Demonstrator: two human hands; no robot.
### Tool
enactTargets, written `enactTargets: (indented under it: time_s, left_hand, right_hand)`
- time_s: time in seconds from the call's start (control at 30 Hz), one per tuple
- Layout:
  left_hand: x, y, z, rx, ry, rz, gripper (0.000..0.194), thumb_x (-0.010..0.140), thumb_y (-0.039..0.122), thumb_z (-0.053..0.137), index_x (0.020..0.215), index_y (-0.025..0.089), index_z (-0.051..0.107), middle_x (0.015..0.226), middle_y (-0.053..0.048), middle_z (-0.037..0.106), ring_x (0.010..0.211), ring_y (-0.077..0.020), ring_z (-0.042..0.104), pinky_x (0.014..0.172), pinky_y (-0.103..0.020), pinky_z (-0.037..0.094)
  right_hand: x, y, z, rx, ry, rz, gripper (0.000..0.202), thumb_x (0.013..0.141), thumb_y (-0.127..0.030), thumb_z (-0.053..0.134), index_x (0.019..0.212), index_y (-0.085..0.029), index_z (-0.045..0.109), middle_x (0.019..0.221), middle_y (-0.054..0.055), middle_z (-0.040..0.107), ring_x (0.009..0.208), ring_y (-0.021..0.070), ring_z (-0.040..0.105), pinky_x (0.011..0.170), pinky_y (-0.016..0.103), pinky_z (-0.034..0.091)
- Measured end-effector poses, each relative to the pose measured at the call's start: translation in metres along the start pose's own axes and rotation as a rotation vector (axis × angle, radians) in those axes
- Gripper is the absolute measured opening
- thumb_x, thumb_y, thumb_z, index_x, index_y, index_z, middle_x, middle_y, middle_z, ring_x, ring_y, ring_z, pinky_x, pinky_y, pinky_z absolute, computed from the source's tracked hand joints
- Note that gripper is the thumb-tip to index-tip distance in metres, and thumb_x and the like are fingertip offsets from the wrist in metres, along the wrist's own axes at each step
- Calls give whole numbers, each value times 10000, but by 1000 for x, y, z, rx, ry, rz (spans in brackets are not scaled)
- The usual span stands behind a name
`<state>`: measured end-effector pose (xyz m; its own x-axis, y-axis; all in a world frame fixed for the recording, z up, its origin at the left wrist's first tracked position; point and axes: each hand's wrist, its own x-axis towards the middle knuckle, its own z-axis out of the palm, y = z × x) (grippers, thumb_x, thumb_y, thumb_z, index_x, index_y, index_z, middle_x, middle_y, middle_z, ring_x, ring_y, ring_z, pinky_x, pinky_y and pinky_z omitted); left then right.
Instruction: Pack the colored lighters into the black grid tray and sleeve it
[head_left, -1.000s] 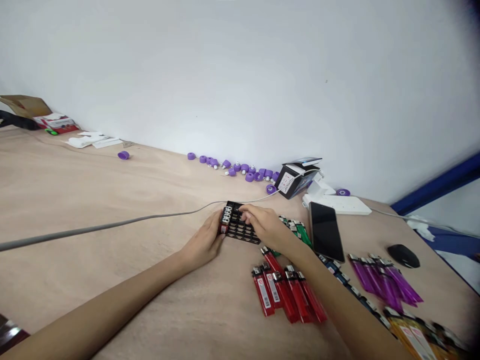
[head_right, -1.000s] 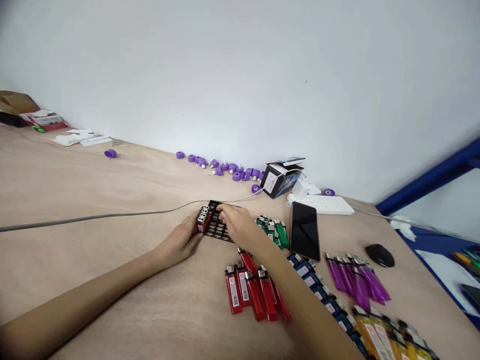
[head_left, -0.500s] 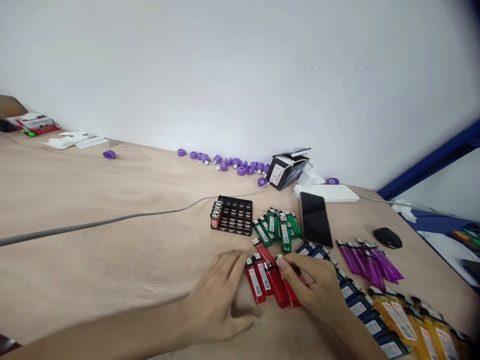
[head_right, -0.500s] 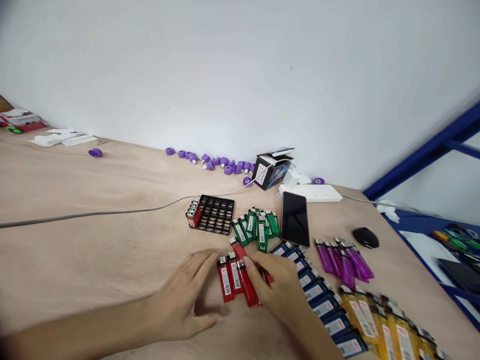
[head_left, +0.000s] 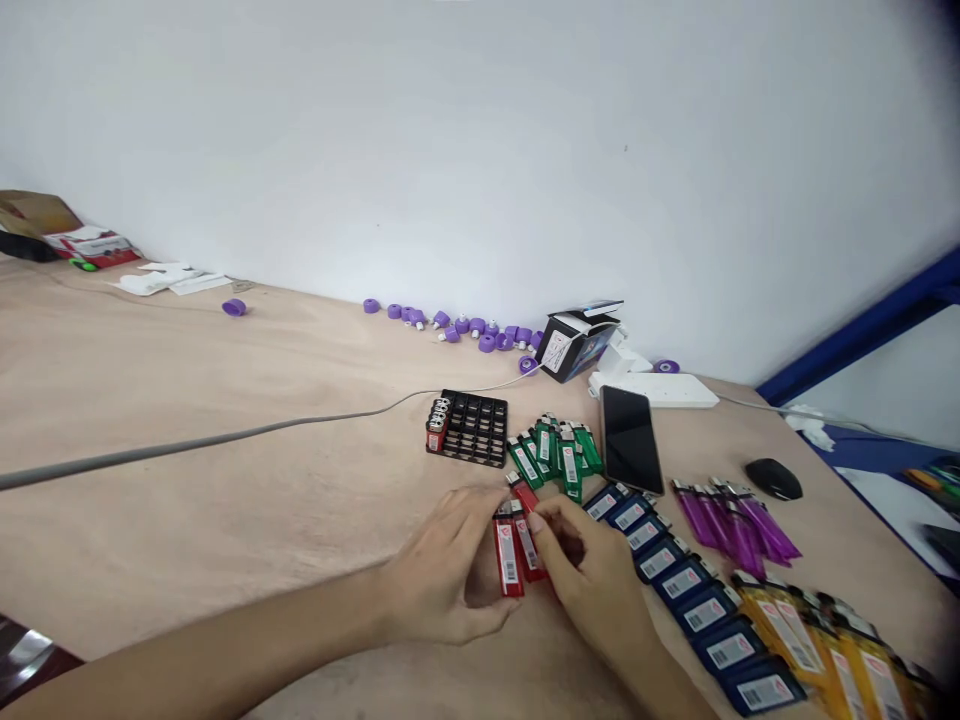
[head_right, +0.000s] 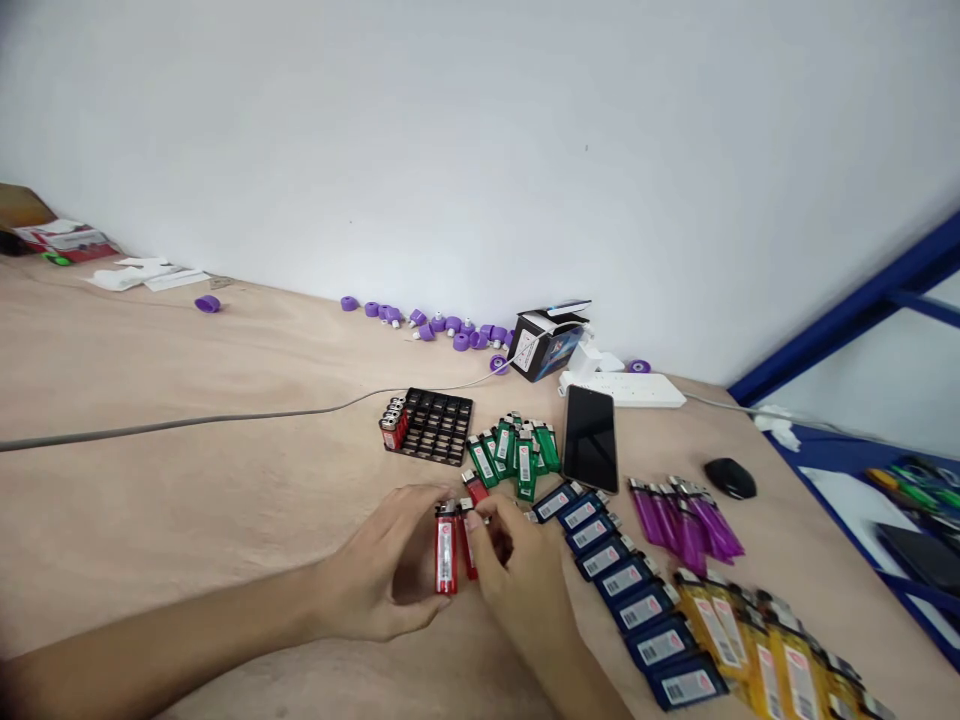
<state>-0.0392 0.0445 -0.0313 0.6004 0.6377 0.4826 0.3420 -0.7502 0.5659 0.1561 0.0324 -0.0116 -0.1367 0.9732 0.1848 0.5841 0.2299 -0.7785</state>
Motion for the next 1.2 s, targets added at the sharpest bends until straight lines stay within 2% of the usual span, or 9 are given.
enactTargets:
  time_s: [0.27,0.4,0.63,0.73,0.8,0.87,0.93,1.1,1.2]
  left_hand:
    - [-5,-2,-13,-57,-57,163,936,792,300,654,1521,198,77,1322,-194,515,1255,-363,495,1035,-527,438]
    - [-5,-3,-14,-22,-112,184,942,809,299,627,1537,183,41,1350,-213,515,1263,-381,497,1034,-548,432]
    - [-8,-1,-17,-91,-147,161,954,816,256,631,1551,206,25,1444,-205,440,1339,-378,433,1095,-539,387]
    - [-11,6,-14,-291,-121,4,989,782,245,685,1542,227,54,1456,-204,414,1333,-374,438,1065,-525,428]
    - [-12,13,-9,-552,-96,-277,911,797,267,703,1515,231,143,1336,-183,526,1196,-319,565,942,-457,527]
    - [-12,19,-4,-815,-112,-565,682,824,293,705,1401,201,354,1105,-123,640,977,-237,657,791,-358,568]
    - [-12,24,0,-1000,-179,-727,430,831,338,715,1175,158,530,900,-66,658,803,-177,664,692,-291,552]
    - [-12,21,8,-1208,-306,-873,474,771,557,738,934,148,560,788,-32,647,631,-136,657,522,-210,503]
    - [-12,18,9,-1262,-298,-843,489,775,598,716,888,147,568,784,-38,652,657,-144,670,539,-213,515]
  right_hand:
    - [-12,-7,28,410,-297,171,194,882,-373,590,896,-179,582,574,-53,525,470,109,484,433,209,343]
    - [-20,-3,34,534,-304,264,266,925,-441,548,945,-177,581,522,-76,507,368,92,454,378,199,344]
    - [-21,0,38,481,-265,240,325,951,-484,493,892,-179,590,492,-72,481,389,108,474,390,207,353]
    - [-20,-2,36,415,-223,210,318,958,-462,467,884,-177,587,542,-43,530,456,123,511,439,218,380]
    - [-19,-4,33,350,-195,153,307,963,-434,457,831,-182,573,568,-28,546,503,128,525,475,221,383]
    - [-19,-6,30,329,-201,110,314,966,-414,448,759,-193,531,559,-29,529,500,122,515,467,217,363]
    - [-18,-7,29,352,-208,106,308,965,-404,449,734,-204,489,549,-39,504,466,112,497,434,210,344]
    - [-19,-7,27,348,-166,66,209,972,-348,452,814,-217,496,554,-56,511,418,103,501,413,206,382]
    - [-21,-8,24,147,-10,-153,97,943,-246,493,855,-225,530,563,-49,538,426,108,526,419,207,406]
